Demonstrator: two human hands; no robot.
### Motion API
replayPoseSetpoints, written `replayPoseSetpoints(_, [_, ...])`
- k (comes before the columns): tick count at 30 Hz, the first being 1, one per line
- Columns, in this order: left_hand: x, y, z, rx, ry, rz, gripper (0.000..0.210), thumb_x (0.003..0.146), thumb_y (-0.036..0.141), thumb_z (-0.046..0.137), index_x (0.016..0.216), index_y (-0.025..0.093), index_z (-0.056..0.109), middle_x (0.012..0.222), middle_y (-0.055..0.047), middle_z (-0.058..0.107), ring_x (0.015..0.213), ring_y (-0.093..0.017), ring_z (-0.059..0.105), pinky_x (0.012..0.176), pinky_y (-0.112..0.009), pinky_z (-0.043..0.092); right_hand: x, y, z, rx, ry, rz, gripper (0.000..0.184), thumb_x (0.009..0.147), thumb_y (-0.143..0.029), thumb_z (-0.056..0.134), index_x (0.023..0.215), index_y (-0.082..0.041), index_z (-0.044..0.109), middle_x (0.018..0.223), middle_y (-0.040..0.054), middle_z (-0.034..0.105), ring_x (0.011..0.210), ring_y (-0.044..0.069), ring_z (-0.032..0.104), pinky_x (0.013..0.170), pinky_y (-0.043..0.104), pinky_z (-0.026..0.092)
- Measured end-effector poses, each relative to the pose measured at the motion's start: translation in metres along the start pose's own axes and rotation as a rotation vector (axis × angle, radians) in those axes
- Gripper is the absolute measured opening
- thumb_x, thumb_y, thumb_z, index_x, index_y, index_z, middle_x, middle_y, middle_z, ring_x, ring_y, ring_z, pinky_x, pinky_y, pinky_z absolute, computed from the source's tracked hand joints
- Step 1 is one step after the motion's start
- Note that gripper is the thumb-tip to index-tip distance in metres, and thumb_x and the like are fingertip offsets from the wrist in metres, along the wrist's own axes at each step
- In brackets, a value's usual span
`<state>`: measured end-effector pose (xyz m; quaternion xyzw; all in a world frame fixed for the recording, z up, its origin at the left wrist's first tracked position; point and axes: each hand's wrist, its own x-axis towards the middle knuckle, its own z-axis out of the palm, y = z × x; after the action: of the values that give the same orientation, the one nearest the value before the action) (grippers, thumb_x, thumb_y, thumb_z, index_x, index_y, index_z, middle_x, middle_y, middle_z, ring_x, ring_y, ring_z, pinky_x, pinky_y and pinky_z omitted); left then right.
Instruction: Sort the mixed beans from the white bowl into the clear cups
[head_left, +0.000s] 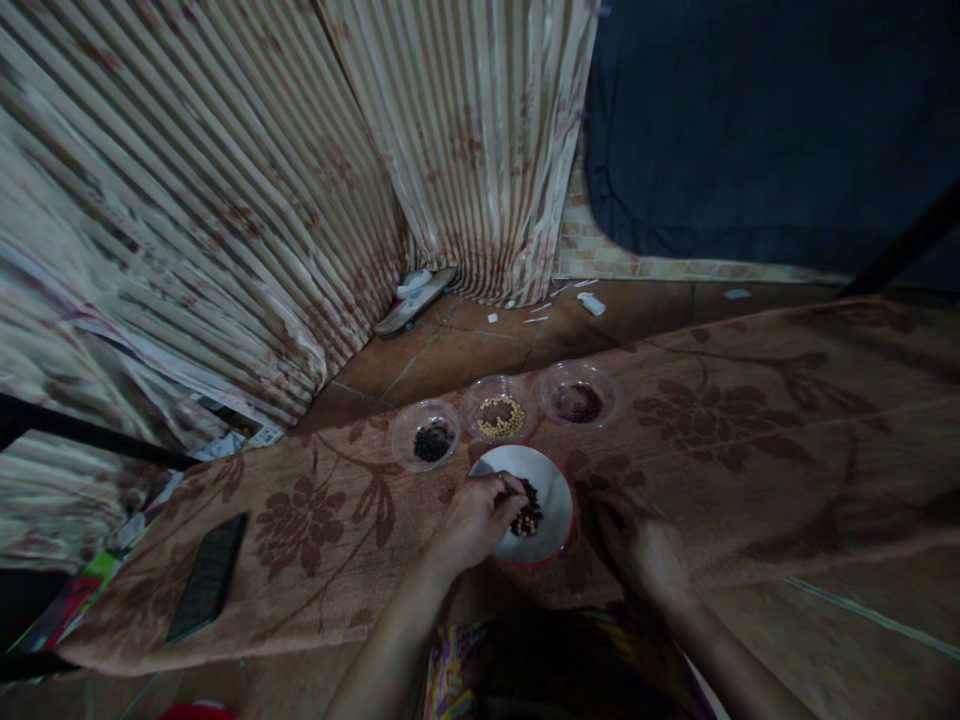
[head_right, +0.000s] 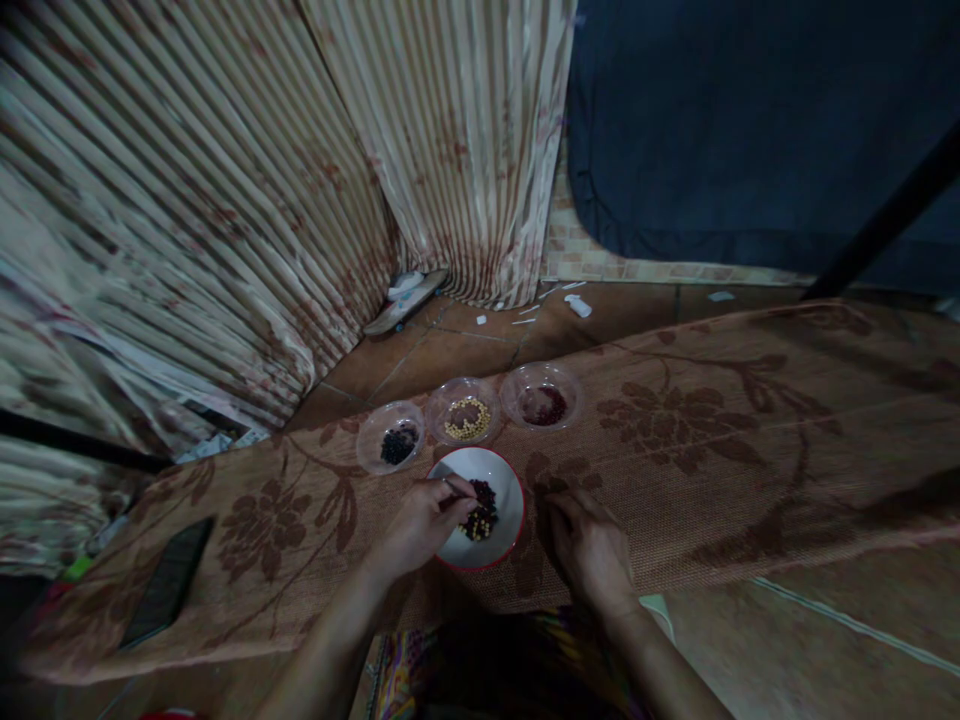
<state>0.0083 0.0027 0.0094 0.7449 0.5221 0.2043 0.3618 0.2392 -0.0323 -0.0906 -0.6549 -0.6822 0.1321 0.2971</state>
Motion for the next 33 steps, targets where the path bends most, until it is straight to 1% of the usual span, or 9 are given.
replayPoseSetpoints(8, [-0.001, -0.008, 0.0, -0.142, 0.084, -0.054, 0.016, 0.088, 0.029, 0.054, 0.091, 0.019, 0.066, 0.074, 0.0, 0.068, 0.065, -0.013, 0.064, 0.061, -0.021, 0.048, 0.0, -0.004, -0.003, 0.02, -0.025, 0.03, 0.028, 0.092, -0.034, 0.043, 0.099, -0.026, 0.068, 0.104, 0.0024, 0.068, 0.088, 0.018, 0.065, 0.078, 0.029, 0.049])
replayPoseSetpoints(12, [0.0, -0.011, -0.007, -0.207, 0.134, -0.058, 0.017, 0.088, 0.032, 0.056, 0.09, 0.018, 0.065, 0.071, 0.0, 0.066, 0.063, -0.013, 0.063, 0.059, -0.021, 0.048, 0.0, -0.002, -0.001, 0.036, -0.028, 0.017, 0.028, 0.092, -0.034, 0.042, 0.099, -0.024, 0.067, 0.103, 0.0029, 0.068, 0.087, 0.018, 0.065, 0.077, 0.028, 0.049])
replayPoseSetpoints(16, [0.008, -0.012, -0.019, -0.28, 0.198, -0.027, 0.017, 0.086, 0.032, 0.058, 0.085, 0.017, 0.066, 0.075, -0.001, 0.067, 0.066, -0.013, 0.064, 0.062, -0.022, 0.05, 0.0, -0.001, 0.0, 0.021, -0.022, 0.006, 0.027, 0.092, -0.032, 0.042, 0.099, -0.025, 0.068, 0.101, 0.0027, 0.068, 0.084, 0.017, 0.066, 0.075, 0.028, 0.049])
replayPoseSetpoints(19, [0.023, -0.011, -0.031, -0.315, 0.289, -0.021, 0.017, 0.084, 0.032, 0.061, 0.084, 0.017, 0.066, 0.076, -0.001, 0.068, 0.066, -0.014, 0.065, 0.062, -0.022, 0.051, -0.001, 0.0, 0.0, 0.009, -0.019, 0.009, 0.027, 0.091, -0.032, 0.043, 0.098, -0.026, 0.068, 0.102, 0.002, 0.069, 0.086, 0.018, 0.066, 0.075, 0.029, 0.049])
replayPoseSetpoints(21, [0.037, -0.008, -0.041, -0.299, 0.389, -0.003, 0.015, 0.083, 0.031, 0.061, 0.085, 0.016, 0.066, 0.073, -0.001, 0.068, 0.064, -0.014, 0.065, 0.061, -0.023, 0.051, -0.001, 0.0, 0.001, 0.011, -0.014, 0.01, 0.027, 0.091, -0.032, 0.043, 0.098, -0.026, 0.068, 0.102, 0.0021, 0.068, 0.087, 0.018, 0.066, 0.075, 0.029, 0.049])
replayPoseSetpoints(24, [0.054, -0.003, -0.053, -0.204, 0.52, -0.014, 0.014, 0.082, 0.028, 0.062, 0.08, 0.016, 0.066, 0.07, -0.001, 0.068, 0.063, -0.014, 0.065, 0.059, -0.022, 0.05, 0.0, -0.001, 0.001, 0.014, -0.014, 0.018, 0.027, 0.092, -0.033, 0.043, 0.097, -0.026, 0.068, 0.103, 0.0021, 0.068, 0.087, 0.018, 0.066, 0.075, 0.029, 0.049])
replayPoseSetpoints(26, [0.059, -0.002, -0.057, -0.179, 0.566, -0.04, 0.014, 0.082, 0.029, 0.061, 0.081, 0.016, 0.067, 0.069, -0.002, 0.069, 0.064, -0.016, 0.066, 0.059, -0.023, 0.05, 0.0, -0.002, 0.0, 0.012, -0.019, 0.02, 0.027, 0.092, -0.033, 0.043, 0.097, -0.026, 0.068, 0.102, 0.0018, 0.068, 0.086, 0.017, 0.066, 0.075, 0.029, 0.049])
replayPoseSetpoints(30, [0.048, -0.008, -0.05, -0.27, 0.557, -0.014, 0.018, 0.082, 0.033, 0.063, 0.084, 0.016, 0.066, 0.074, -0.003, 0.07, 0.067, -0.017, 0.067, 0.061, -0.025, 0.053, 0.001, -0.003, -0.002, 0.005, -0.016, 0.017, 0.027, 0.091, -0.033, 0.043, 0.097, -0.026, 0.068, 0.098, 0.0018, 0.069, 0.084, 0.017, 0.065, 0.074, 0.028, 0.049])
replayPoseSetpoints(33, [0.027, -0.012, -0.04, -0.355, 0.427, -0.026, 0.019, 0.082, 0.034, 0.063, 0.089, 0.016, 0.065, 0.076, -0.002, 0.069, 0.066, -0.014, 0.065, 0.063, -0.025, 0.053, 0.0, -0.005, -0.004, 0.016, -0.018, 0.006, 0.027, 0.091, -0.033, 0.043, 0.098, -0.025, 0.068, 0.099, 0.0027, 0.069, 0.085, 0.017, 0.065, 0.075, 0.028, 0.049])
